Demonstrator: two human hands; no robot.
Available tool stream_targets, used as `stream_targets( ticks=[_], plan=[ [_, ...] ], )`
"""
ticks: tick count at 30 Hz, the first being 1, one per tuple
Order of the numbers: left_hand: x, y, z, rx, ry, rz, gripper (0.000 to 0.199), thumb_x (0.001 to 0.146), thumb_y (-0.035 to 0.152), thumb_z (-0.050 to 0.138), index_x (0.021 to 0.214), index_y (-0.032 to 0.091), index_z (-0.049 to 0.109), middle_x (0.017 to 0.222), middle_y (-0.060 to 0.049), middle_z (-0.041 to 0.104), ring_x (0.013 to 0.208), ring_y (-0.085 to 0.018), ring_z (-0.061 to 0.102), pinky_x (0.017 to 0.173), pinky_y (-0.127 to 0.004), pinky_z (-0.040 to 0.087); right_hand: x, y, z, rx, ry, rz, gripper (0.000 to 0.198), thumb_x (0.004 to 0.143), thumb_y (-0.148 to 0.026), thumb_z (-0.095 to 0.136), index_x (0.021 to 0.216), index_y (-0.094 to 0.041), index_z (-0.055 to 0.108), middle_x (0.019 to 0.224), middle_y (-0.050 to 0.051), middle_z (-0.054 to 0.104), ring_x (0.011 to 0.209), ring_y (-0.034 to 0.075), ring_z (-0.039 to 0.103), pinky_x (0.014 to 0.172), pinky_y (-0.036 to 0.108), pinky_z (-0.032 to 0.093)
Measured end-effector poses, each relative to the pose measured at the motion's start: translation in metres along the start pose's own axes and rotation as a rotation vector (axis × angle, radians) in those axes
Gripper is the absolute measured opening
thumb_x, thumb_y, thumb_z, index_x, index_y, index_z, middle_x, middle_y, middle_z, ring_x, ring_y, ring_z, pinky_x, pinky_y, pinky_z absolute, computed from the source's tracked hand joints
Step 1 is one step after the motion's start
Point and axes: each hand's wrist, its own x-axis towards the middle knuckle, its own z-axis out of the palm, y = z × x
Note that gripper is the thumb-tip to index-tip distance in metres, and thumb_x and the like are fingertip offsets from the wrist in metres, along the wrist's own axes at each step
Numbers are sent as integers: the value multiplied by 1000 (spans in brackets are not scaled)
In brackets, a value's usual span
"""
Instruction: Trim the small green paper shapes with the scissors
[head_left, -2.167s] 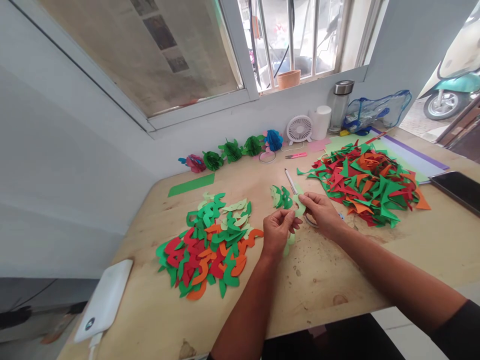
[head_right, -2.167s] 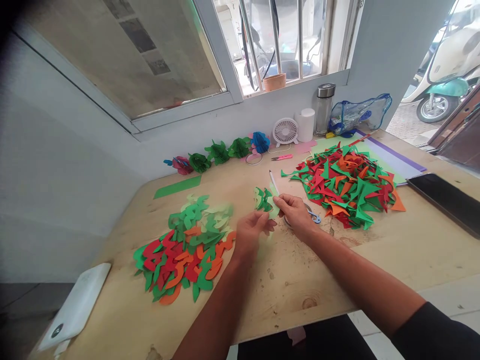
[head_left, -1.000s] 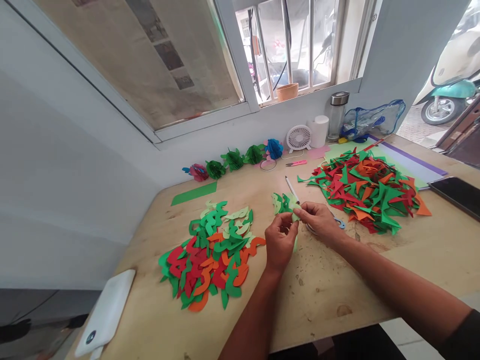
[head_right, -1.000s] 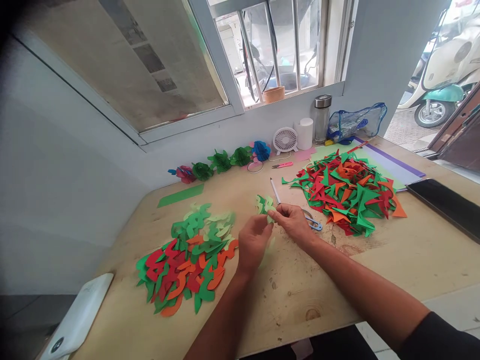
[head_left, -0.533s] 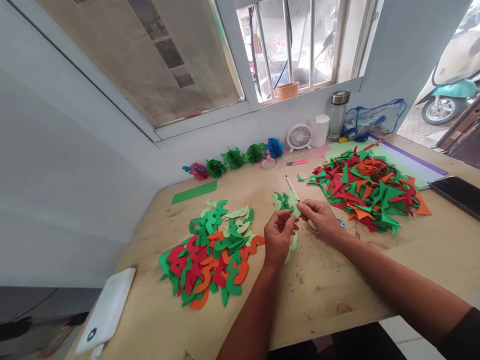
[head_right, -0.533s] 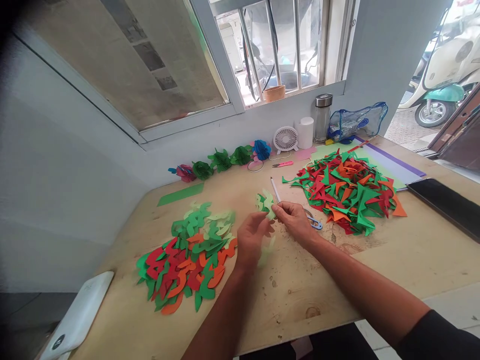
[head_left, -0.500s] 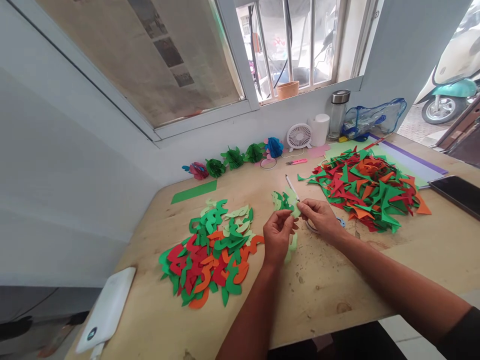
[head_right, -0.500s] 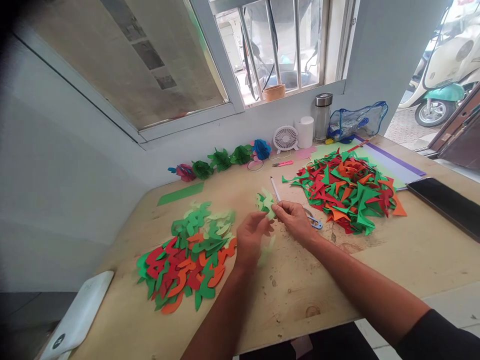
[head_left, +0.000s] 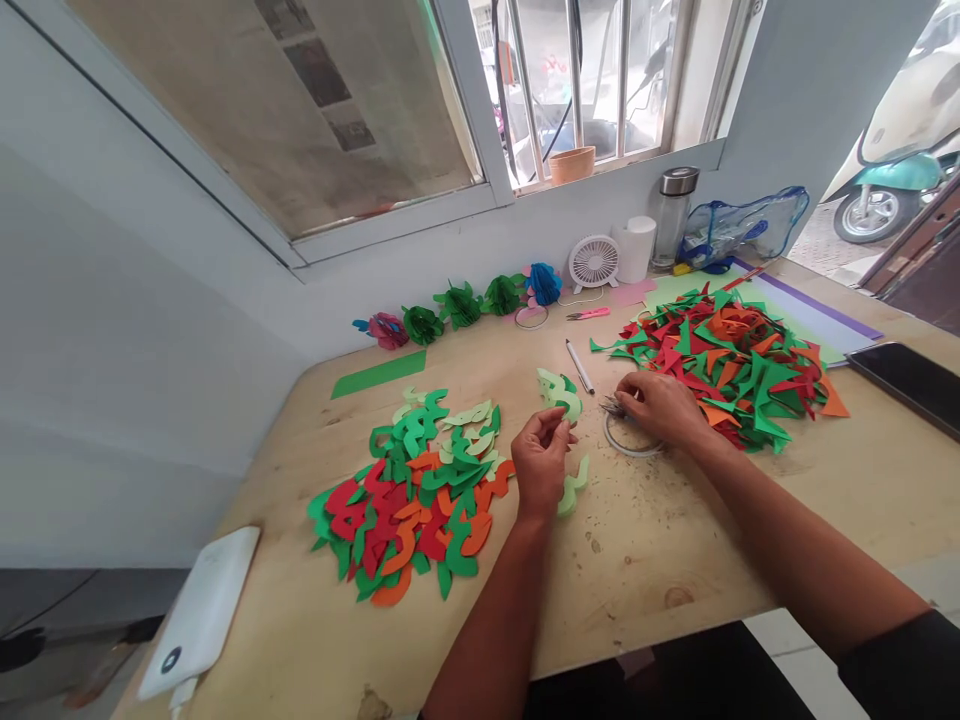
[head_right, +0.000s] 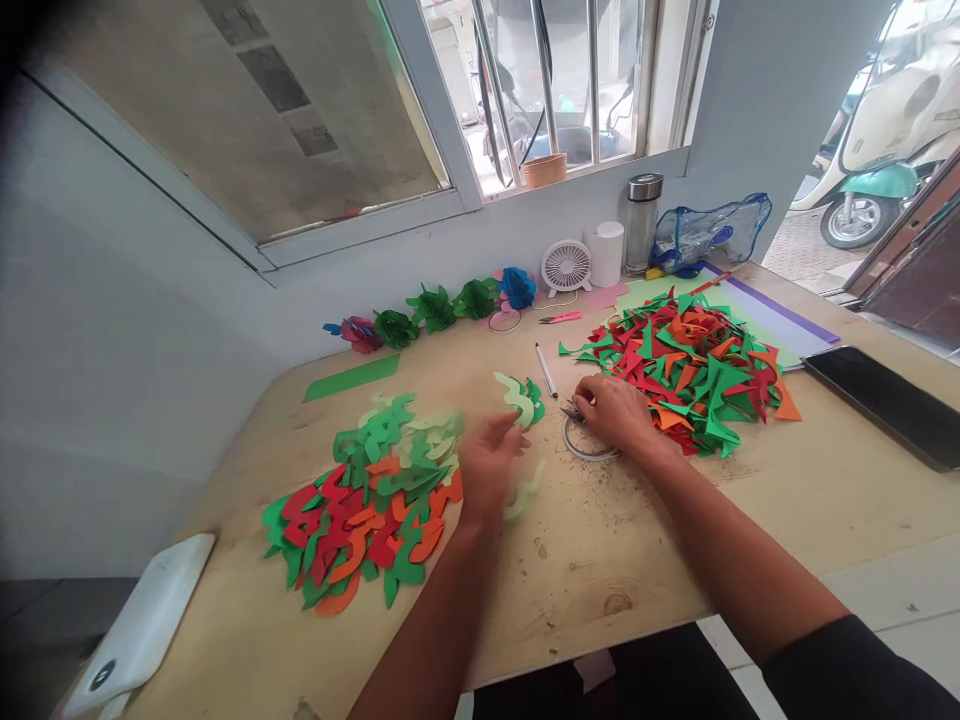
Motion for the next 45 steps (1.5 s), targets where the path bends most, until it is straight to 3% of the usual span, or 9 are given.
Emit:
stream_targets(
  ticks=[9, 14, 19, 25, 30, 33, 37, 40, 45],
  plan=[
    [1, -7, -2, 65, -5, 99, 21, 74, 22, 63, 94, 16, 66, 75, -3, 68, 59, -11, 60, 58, -23, 49, 1, 5, -8, -311, -180, 7, 21, 82, -39, 53, 83, -21, 64, 88, 6, 71, 82, 22, 62, 52, 27, 25],
    [-4, -7, 1, 195, -102, 169, 21, 77, 19, 56, 96, 19, 65, 82, -3, 69, 67, -12, 62, 65, -23, 49, -2, 4, -8, -323, -225, -46, 23, 79, -40, 56, 90, -22, 63, 94, 6, 71, 86, 23, 63, 53, 27, 27],
    [-7, -7, 2, 313, -124, 236, 17, 77, 18, 55, 90, 20, 65, 75, -1, 67, 64, -12, 60, 62, -22, 46, -6, -2, -7, -320, -246, -63, 24, 78, -37, 57, 94, -21, 64, 98, 9, 70, 89, 25, 63, 56, 27, 31],
    [-7, -8, 0, 480, -150, 255, 18, 76, 16, 51, 87, 19, 66, 70, 0, 66, 60, -11, 57, 58, -21, 42, -1, 4, -12, -277, -353, -44, 22, 81, -33, 52, 88, -20, 68, 84, 10, 70, 79, 23, 64, 53, 27, 28],
    [-7, -6, -2, 803, -130, 377, 18, 78, 16, 51, 86, 19, 66, 80, -3, 67, 69, -15, 59, 69, -27, 46, 6, 13, -14, -193, -223, 29, 25, 82, -34, 50, 85, -18, 68, 80, 9, 69, 75, 21, 61, 54, 26, 27],
    [-9, -6, 2, 904, -130, 560, 18, 79, 16, 53, 91, 18, 66, 92, -8, 66, 89, -21, 59, 81, -34, 46, 7, 14, -14, -57, -48, 51, 26, 83, -35, 49, 79, -18, 67, 75, 7, 67, 69, 18, 57, 55, 26, 28],
    [-16, -10, 13, 976, -398, 736, 17, 78, 13, 56, 92, 20, 65, 94, -7, 66, 97, -22, 56, 87, -38, 44, 8, 15, -11, 243, 151, 67, 29, 83, -39, 49, 64, -18, 57, 56, 0, 52, 55, 13, 45, 52, 25, 27],
    [-21, -11, 24, 1073, -484, 785, 21, 79, 13, 57, 96, 21, 64, 97, -6, 67, 100, -23, 55, 89, -40, 41, 10, 15, -8, 512, 238, 28, 32, 81, -41, 51, 58, -18, 48, 51, -4, 42, 51, 10, 40, 49, 24, 27],
    [-28, -11, 46, 1295, -585, 793, 11, 80, 15, 57, 87, 20, 64, 89, -8, 65, 94, -24, 55, 79, -39, 42, 10, 7, -6, 1061, 260, 57, 30, 78, -48, 54, 71, -19, 52, 60, -2, 57, 51, 10, 53, 49, 22, 39]
  ],
)
